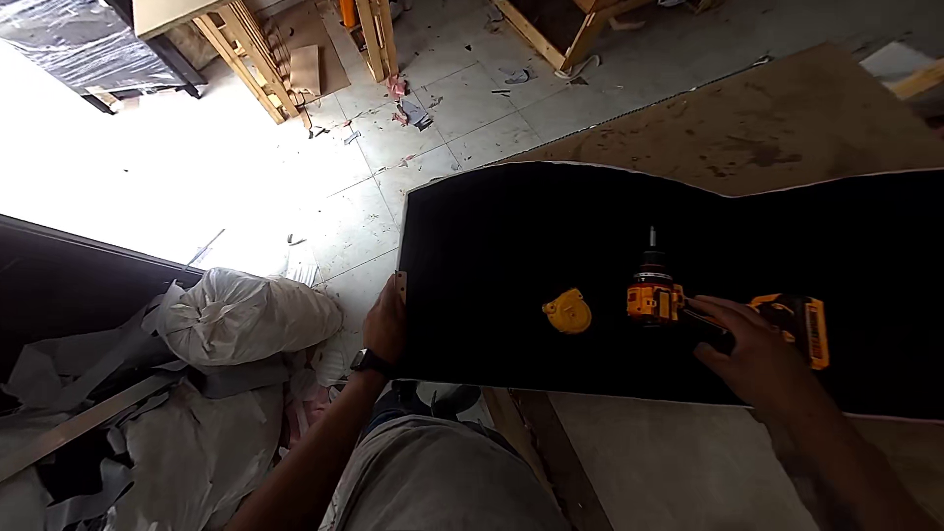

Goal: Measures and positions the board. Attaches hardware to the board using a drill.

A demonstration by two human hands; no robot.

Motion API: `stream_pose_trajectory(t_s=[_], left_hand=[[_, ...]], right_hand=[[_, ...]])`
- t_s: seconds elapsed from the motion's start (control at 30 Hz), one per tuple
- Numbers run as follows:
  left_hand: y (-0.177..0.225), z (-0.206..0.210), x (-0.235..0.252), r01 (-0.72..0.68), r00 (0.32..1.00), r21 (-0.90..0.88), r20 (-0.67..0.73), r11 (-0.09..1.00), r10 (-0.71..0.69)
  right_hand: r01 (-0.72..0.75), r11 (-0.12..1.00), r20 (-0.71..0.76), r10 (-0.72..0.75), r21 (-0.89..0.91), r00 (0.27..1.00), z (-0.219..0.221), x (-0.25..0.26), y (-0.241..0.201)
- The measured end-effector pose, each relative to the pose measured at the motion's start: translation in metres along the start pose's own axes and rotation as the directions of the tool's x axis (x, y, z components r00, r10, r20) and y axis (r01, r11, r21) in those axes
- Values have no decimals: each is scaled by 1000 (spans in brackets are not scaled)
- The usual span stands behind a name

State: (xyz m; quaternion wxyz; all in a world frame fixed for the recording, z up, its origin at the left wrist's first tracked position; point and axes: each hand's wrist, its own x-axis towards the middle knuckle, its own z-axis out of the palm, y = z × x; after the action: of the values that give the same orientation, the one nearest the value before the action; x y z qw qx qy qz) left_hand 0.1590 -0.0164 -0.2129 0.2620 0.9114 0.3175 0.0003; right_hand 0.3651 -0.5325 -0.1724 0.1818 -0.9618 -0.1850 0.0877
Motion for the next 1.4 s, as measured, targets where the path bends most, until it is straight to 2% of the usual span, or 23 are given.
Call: stream_pose_trajectory(t_s=[0.1,0.23,0.3,0.37,0.43,0.47,0.53,0.57,0.63,0.73,0.83,0.93,1.0,1.03,1.13,1.2,1.27,1.33,1.4], left_hand=[[4,-3,-1,-12,999,-3,38,1000,12],[1,-1,0,-38,999,-12,-3,999,38],[-1,1,-1,-44,999,-17,-4,999,44],[-2,2,2,-51,999,-11,-13,999,51],[-4,5,1,-56,998,1,-22,998,56],[-4,6,-1,-46,999,11,-24,999,46],[-2,5,0,-35,999,23,-35,999,36],[-2,3,-1,-41,999,27,-35,999,41],[0,2,-1,-67,997,30,-36,997,68],[1,1,-2,-78,996,35,-36,996,79],[0,1,-1,-82,996,55,-25,995,84],[-1,1,-4,-96,995,77,-14,992,97],[-1,2,-5,-116,993,98,-20,988,119],[0,3,-5,-129,991,103,-7,986,131],[3,4,-7,-118,993,99,8,988,118],[0,5,-7,-100,994,105,-24,989,103],[0,4,-6,-96,995,107,-27,990,100],[2,6,-6,-94,995,99,-30,991,97],[2,5,-9,-88,996,99,-24,991,91]], right_hand=[[-51,991,35,56,-120,998,2,14,-14],[-142,977,-87,130,-158,988,23,35,-9],[-152,983,-127,139,-103,982,22,29,-8],[-190,980,-220,196,50,955,10,13,-21],[-218,924,-332,322,314,886,-4,-23,-46],[-197,868,-394,396,457,830,-7,-45,-57],[-53,692,-471,544,720,694,-6,-83,-77],[57,605,-497,592,794,634,-1,-102,-83],[170,526,-526,661,833,534,17,-137,-95],[190,561,-582,688,806,434,65,-183,-108],[161,615,-624,685,772,375,112,-207,-113],[74,630,-613,713,773,340,134,-210,-120],[20,614,-581,736,789,348,136,-211,-115],[0,599,-555,742,801,377,137,-215,-109],[-37,576,-483,718,817,501,134,-239,-92],[-192,593,-385,702,782,598,115,-267,-89],[-297,663,-321,644,687,694,82,-309,-85],[-312,718,-367,620,622,694,42,-344,-73],[-457,652,-295,717,605,632,17,-367,-47]])
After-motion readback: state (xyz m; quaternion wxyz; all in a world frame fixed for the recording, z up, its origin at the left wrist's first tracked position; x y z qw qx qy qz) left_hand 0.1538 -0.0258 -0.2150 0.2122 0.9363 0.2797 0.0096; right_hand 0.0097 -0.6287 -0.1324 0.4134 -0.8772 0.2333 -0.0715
